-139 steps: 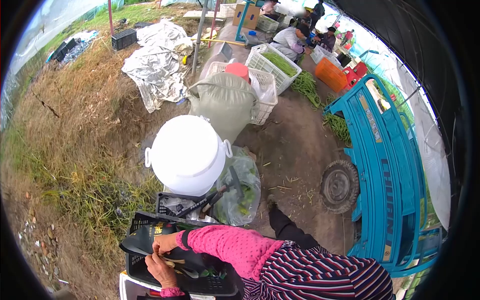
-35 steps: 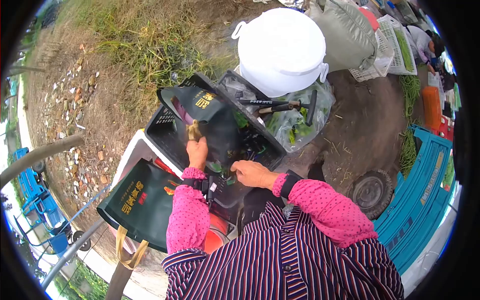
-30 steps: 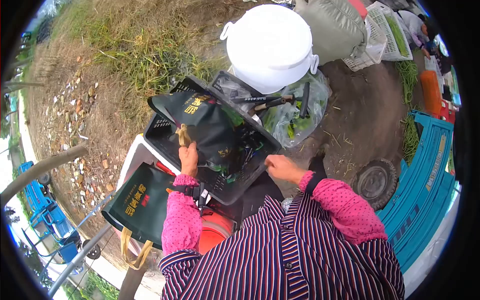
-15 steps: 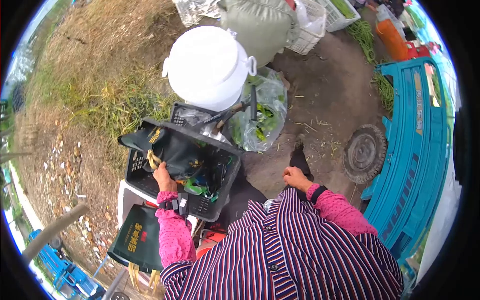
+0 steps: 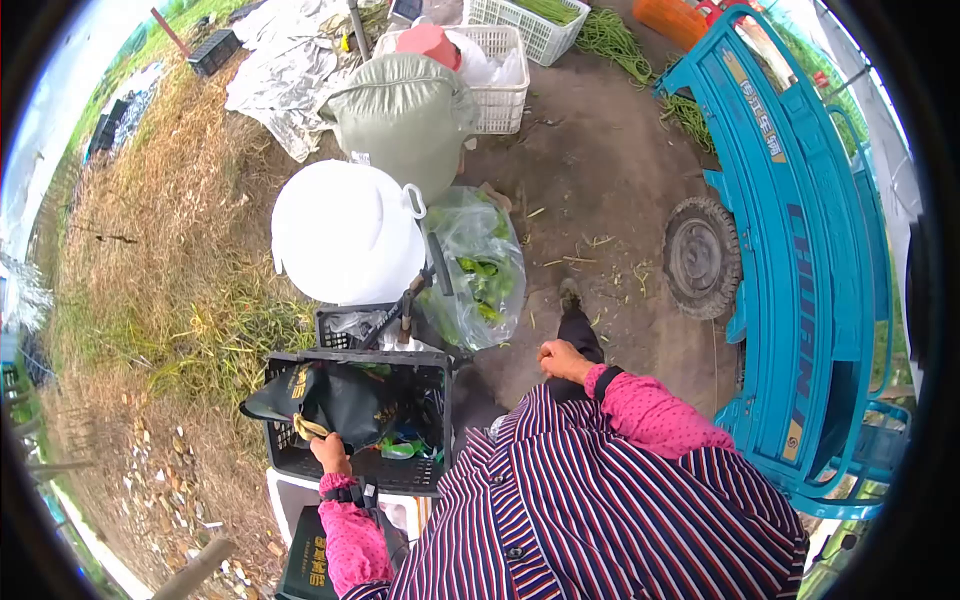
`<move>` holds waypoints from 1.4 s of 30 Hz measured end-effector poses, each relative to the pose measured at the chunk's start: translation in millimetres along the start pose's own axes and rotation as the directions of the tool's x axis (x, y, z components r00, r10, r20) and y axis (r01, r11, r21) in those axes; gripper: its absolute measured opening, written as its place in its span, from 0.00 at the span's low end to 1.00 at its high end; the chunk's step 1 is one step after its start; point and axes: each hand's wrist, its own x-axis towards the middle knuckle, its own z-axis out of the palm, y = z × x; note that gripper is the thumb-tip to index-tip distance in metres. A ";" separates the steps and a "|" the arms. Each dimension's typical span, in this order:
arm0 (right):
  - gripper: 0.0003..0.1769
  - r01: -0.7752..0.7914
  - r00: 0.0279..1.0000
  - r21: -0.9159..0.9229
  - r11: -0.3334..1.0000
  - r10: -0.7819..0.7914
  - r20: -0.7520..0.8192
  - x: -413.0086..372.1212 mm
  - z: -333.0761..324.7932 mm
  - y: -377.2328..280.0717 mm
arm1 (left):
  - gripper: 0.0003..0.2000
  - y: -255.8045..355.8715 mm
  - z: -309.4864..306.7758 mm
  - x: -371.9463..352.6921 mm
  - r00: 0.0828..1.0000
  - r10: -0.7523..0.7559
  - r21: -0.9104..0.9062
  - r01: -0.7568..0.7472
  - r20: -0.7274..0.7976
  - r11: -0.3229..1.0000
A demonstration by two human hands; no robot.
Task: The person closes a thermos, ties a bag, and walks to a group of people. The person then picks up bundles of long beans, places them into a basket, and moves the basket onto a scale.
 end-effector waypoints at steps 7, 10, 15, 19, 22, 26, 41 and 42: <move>0.12 -0.149 0.988 0.049 0.988 0.151 -0.023 -10.9 5.9 63.4 | 0.10 14.2 -4.2 -23.8 0.998 -0.062 -0.052 0.062 0.005 0.997; 0.11 -0.165 0.981 0.163 0.973 0.178 -0.070 -22.4 2.2 58.0 | 0.11 -4.6 -3.3 -12.9 1.000 0.027 -0.039 -0.027 0.002 0.999; 0.11 -0.163 0.979 0.255 0.953 0.189 -0.078 -20.7 2.3 52.9 | 0.13 33.8 -6.4 -32.0 0.987 -0.105 0.033 0.102 0.121 0.994; 0.11 -0.133 0.983 0.270 0.954 0.162 -0.090 -21.9 3.9 54.8 | 0.15 55.7 -12.9 -48.5 0.928 -0.234 -0.063 0.262 0.290 0.963; 0.11 -0.119 0.982 0.281 0.952 0.154 -0.106 -20.6 5.5 62.6 | 0.11 45.9 -14.4 -37.9 0.878 -0.309 0.049 0.314 0.364 0.948; 0.12 -0.117 0.978 0.295 0.948 0.161 -0.130 -23.2 6.1 66.0 | 0.04 44.2 -14.4 -43.0 0.909 -0.263 -0.028 0.288 0.324 0.957; 0.10 -0.065 0.960 0.261 0.963 0.132 -0.247 -22.5 -16.5 70.6 | 0.08 30.0 -6.8 -32.8 0.923 -0.288 -0.050 0.311 0.256 0.949; 0.10 -0.062 0.956 0.264 0.963 0.133 -0.262 -19.4 -21.7 71.4 | 0.10 35.2 -2.2 -33.4 0.937 -0.263 -0.056 0.283 0.231 0.957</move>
